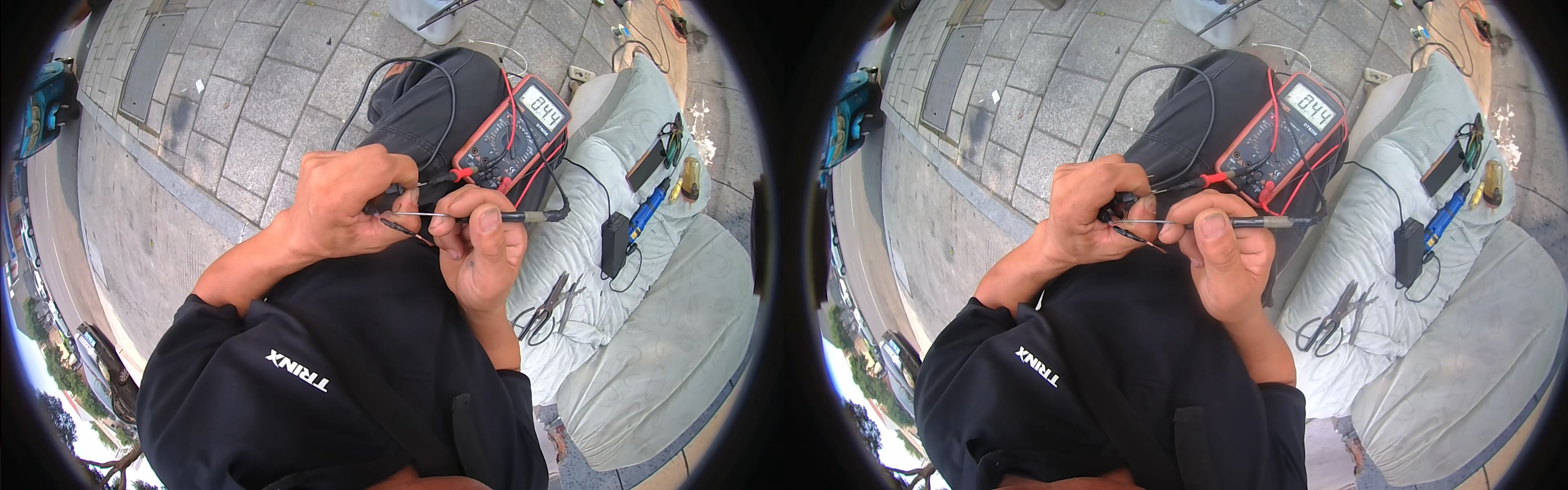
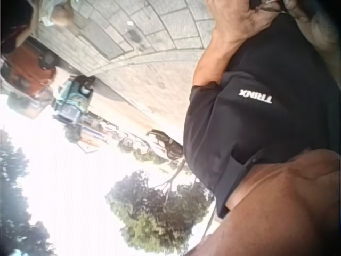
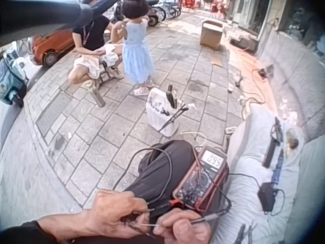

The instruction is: The person uses a multimeter to test a power adapter plug, then opens the adapter casing with a screwdriver to inspect the internal components. They strip a wire and continue testing connections inside the adapter.

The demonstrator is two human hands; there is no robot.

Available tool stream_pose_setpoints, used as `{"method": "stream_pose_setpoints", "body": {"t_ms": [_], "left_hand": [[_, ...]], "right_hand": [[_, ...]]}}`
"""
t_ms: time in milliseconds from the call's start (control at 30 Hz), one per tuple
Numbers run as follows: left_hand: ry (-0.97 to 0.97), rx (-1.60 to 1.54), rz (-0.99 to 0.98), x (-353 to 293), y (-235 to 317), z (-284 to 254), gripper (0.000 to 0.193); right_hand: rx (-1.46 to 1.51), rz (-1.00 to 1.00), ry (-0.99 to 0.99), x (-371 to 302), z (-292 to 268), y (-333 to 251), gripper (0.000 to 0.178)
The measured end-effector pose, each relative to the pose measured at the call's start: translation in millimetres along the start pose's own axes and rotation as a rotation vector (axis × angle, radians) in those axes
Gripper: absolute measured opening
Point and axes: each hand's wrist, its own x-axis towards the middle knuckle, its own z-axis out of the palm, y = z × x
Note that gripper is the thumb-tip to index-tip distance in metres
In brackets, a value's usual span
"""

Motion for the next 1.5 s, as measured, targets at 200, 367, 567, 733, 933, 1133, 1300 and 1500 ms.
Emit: {"method": "stream_pose_setpoints", "body": {"t_ms": [200, 367, 567, 733, 933, 1133, 1300, 1500], "left_hand": [[0.000, -0.005, -0.006, 0.2, 1.0, -0.1, 0.020], [0.001, 0.008, 0.002, 1.4, 1.7, -0.6, 0.020], [-0.006, 0.015, -0.013, 0.1, 2.3, -1.7, 0.019], [0.019, 0.000, -0.020, -1.9, -1.5, 1.5, 0.021], [0.003, -0.033, 0.044, -1.0, -1.6, -0.6, 0.023], [-0.002, -0.034, 0.049, -0.3, -1.4, -0.6, 0.023], [-0.016, -0.023, 0.037, -0.7, -1.2, -0.7, 0.022], [-0.013, -0.029, 0.040, -1.1, -1.4, -1.2, 0.021]], "right_hand": [[0.014, -0.038, -0.032, -3.8, 6.7, -7.8, 0.032], [-0.012, -0.041, -0.029, -2.6, 5.4, -7.0, 0.032], [-0.004, 0.000, 0.029, -0.2, 3.2, -0.4, 0.036], [-0.020, -0.009, 0.056, 2.0, 2.3, 1.0, 0.038], [-0.101, -0.051, 0.044, 0.4, 0.3, 5.4, 0.038], [-0.008, -0.011, 0.071, -0.1, 2.7, 2.1, 0.039], [-0.006, -0.006, 0.040, -0.2, 1.9, -0.6, 0.039], [0.001, -0.051, 0.033, -4.1, 5.8, -2.5, 0.039]]}}
